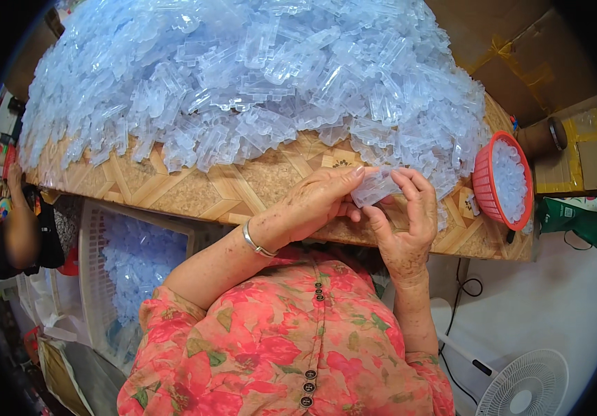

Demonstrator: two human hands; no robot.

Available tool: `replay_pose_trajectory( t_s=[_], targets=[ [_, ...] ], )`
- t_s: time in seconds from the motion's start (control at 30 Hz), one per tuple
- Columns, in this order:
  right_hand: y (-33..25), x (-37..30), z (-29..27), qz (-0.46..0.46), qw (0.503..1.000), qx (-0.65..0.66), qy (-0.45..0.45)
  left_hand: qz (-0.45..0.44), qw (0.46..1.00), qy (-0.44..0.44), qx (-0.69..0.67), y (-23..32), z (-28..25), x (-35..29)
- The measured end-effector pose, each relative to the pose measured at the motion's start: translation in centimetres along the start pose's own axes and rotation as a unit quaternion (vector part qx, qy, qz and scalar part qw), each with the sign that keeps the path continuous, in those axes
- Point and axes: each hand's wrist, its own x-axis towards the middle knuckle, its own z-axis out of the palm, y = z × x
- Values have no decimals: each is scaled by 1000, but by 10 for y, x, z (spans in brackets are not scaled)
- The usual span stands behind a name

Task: The person sits at a table and repeatedly picks up small clear plastic components from a large pile. They insert a small circular piece into a rectangular housing, then place the assembled unit into a red basket. The process is repeated continuously.

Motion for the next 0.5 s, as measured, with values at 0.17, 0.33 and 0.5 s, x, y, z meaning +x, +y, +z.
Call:
replay_pose_trajectory(
  t_s=[0.17, 0.33, 0.5],
  targets=[
    [14, 1, -18, 58, 997, 5, 54, 27, 999, 2, -40, 10, -5, -4],
    [15, -8, -20, -5, 991, -127, -49, 57, 996, 48, -42, 15, -10, -5],
    [7, 1, -7, -43, 969, -228, -80, 69, 995, 56, -50, 16, -10, -7]
  ],
)
